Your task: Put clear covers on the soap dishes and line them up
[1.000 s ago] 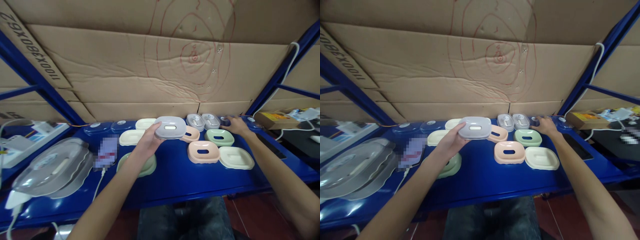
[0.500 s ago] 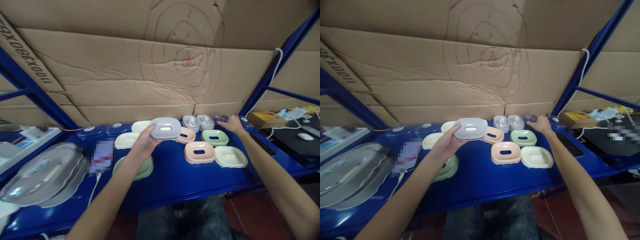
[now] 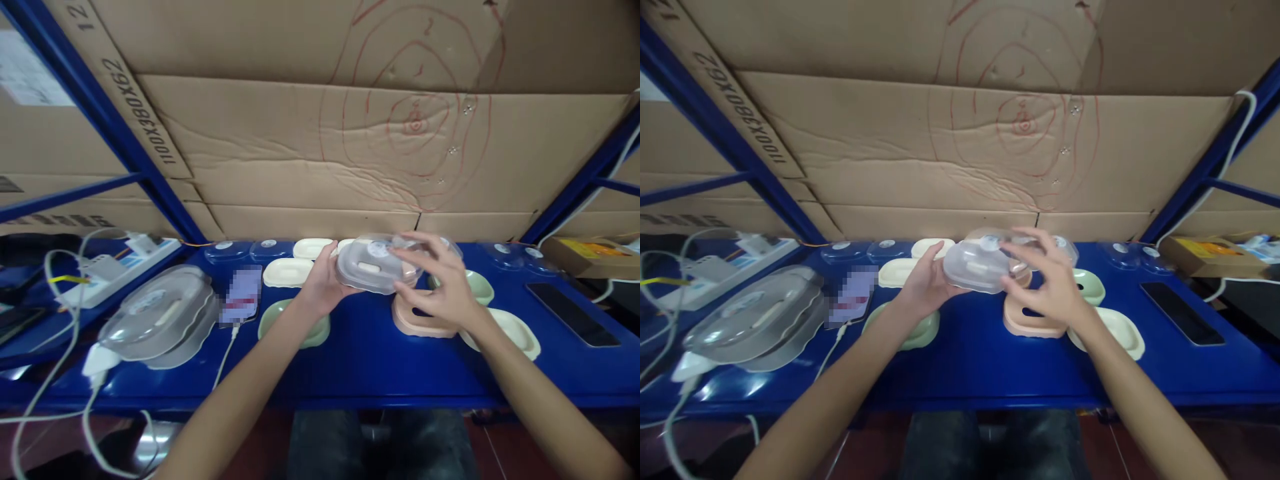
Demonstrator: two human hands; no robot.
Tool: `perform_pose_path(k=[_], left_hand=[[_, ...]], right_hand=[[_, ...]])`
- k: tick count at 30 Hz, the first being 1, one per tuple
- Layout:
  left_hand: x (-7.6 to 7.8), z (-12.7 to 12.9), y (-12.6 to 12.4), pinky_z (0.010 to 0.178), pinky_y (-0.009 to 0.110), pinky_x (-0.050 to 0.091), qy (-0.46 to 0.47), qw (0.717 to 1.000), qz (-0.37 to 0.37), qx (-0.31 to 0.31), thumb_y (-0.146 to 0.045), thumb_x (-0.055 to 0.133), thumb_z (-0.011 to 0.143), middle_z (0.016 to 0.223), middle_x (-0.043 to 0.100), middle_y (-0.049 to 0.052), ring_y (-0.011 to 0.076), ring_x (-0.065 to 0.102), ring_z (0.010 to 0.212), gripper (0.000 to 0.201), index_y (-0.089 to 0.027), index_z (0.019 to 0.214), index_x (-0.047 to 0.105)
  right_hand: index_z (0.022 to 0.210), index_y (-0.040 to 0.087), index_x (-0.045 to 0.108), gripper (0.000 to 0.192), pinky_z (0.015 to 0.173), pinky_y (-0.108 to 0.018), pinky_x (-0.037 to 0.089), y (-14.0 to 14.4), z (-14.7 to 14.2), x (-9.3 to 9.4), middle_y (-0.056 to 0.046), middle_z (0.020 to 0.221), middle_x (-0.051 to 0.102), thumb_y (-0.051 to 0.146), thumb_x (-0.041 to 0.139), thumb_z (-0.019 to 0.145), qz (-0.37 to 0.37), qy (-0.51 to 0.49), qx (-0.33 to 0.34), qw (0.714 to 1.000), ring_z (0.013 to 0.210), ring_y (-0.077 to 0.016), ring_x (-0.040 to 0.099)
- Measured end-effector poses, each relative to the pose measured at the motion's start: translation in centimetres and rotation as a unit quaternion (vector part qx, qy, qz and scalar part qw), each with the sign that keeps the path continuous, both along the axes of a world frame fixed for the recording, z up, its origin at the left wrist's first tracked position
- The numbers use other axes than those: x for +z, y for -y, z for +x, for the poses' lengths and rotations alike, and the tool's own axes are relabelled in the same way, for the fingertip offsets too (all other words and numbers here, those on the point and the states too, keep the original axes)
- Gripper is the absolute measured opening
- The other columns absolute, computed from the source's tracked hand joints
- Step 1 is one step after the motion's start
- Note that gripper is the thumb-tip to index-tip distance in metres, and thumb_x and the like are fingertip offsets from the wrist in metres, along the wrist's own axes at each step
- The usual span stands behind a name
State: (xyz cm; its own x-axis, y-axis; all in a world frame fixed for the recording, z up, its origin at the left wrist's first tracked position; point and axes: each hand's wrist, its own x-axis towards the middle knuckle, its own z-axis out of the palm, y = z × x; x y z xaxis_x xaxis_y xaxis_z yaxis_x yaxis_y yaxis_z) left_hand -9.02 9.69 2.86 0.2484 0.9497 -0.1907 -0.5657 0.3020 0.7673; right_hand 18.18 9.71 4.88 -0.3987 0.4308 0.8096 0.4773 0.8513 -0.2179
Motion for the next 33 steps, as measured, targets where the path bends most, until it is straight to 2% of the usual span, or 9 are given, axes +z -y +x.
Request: perform_pose_path(k=[2, 4, 9, 13, 18, 24, 33], left_hand=[[-0.2, -0.1, -0.1, 0.094, 0.049, 0.065, 0.008, 1.0, 0.005, -0.015, -0.061, 0.054, 0.107, 0.119, 0.085, 0.018, 0.0383, 0.079, 0.115, 0.056, -0.016, 0.129, 0.08], [-0.3, -0.1, 0.0, 0.092, 0.048, 0.065, 0.003, 1.0, 0.013, -0.022, -0.062, 0.056, 0.107, 0.119, 0.085, 0.017, 0.0385, 0.079, 0.117, 0.056, -0.017, 0.128, 0.08], [-0.5, 0.6, 0.5, 0.089, 0.045, 0.066, -0.02, 0.999, 0.03, -0.014, -0.061, 0.066, 0.102, 0.126, 0.084, 0.016, 0.0387, 0.076, 0.123, 0.05, -0.019, 0.125, 0.082], [-0.6, 0.9, 0.8, 0.084, 0.042, 0.066, -0.028, 0.999, 0.046, -0.002, -0.055, 0.07, 0.102, 0.13, 0.083, 0.012, 0.0365, 0.075, 0.123, 0.042, -0.022, 0.125, 0.082], [-0.4, 0.8, 0.6, 0.082, 0.04, 0.066, -0.01, 0.999, 0.041, -0.021, -0.059, 0.067, 0.104, 0.131, 0.083, 0.013, 0.0358, 0.076, 0.121, 0.049, -0.021, 0.13, 0.081], [-0.4, 0.6, 0.7, 0.082, 0.039, 0.067, -0.013, 0.998, 0.055, -0.021, -0.059, 0.07, 0.102, 0.133, 0.081, 0.014, 0.0342, 0.078, 0.116, 0.049, -0.019, 0.13, 0.08], [0.0, 0.8, 1.2, 0.08, 0.037, 0.067, -0.043, 0.998, 0.046, 0.003, -0.045, 0.076, 0.099, 0.138, 0.08, 0.014, 0.0345, 0.075, 0.125, 0.038, -0.02, 0.128, 0.081]], right_hand=[[0.151, 0.039, 0.072, 0.054, 0.118, -0.064, 0.057, 0.5, -2.1, -0.9, -0.01, 0.16, 0.063, 0.036, 0.081, 0.098, -0.008, 0.029, 0.038, 0.999, 0.144, -0.0384, 0.065], [0.156, 0.04, 0.067, 0.058, 0.12, -0.065, 0.056, 0.3, -3.0, -2.0, -0.01, 0.162, 0.061, 0.033, 0.08, 0.1, -0.013, 0.041, 0.058, 0.997, 0.146, -0.0371, 0.064], [0.159, 0.04, 0.063, 0.066, 0.119, -0.066, 0.056, -0.3, -2.9, -3.5, -0.012, 0.161, 0.061, 0.028, 0.081, 0.097, -0.004, 0.044, 0.076, 0.996, 0.145, -0.0377, 0.064], [0.157, 0.041, 0.066, 0.067, 0.115, -0.064, 0.06, 0.1, -2.8, -3.7, -0.011, 0.159, 0.064, 0.026, 0.083, 0.095, -0.01, -0.003, 0.075, 0.997, 0.142, -0.0381, 0.067], [0.158, 0.04, 0.068, 0.068, 0.115, -0.064, 0.061, 0.4, -3.0, -3.7, -0.012, 0.156, 0.065, 0.022, 0.084, 0.094, 0.005, -0.043, 0.071, 0.996, 0.142, -0.0381, 0.067], [0.16, 0.039, 0.066, 0.071, 0.115, -0.062, 0.062, 0.0, -3.0, -4.1, -0.013, 0.157, 0.065, 0.019, 0.084, 0.094, 0.02, -0.039, 0.092, 0.995, 0.142, -0.0369, 0.068], [0.161, 0.042, 0.065, 0.073, 0.115, -0.061, 0.062, -0.3, -3.0, -4.6, -0.01, 0.157, 0.065, 0.02, 0.085, 0.094, 0.013, -0.04, 0.093, 0.995, 0.142, -0.0367, 0.069]])
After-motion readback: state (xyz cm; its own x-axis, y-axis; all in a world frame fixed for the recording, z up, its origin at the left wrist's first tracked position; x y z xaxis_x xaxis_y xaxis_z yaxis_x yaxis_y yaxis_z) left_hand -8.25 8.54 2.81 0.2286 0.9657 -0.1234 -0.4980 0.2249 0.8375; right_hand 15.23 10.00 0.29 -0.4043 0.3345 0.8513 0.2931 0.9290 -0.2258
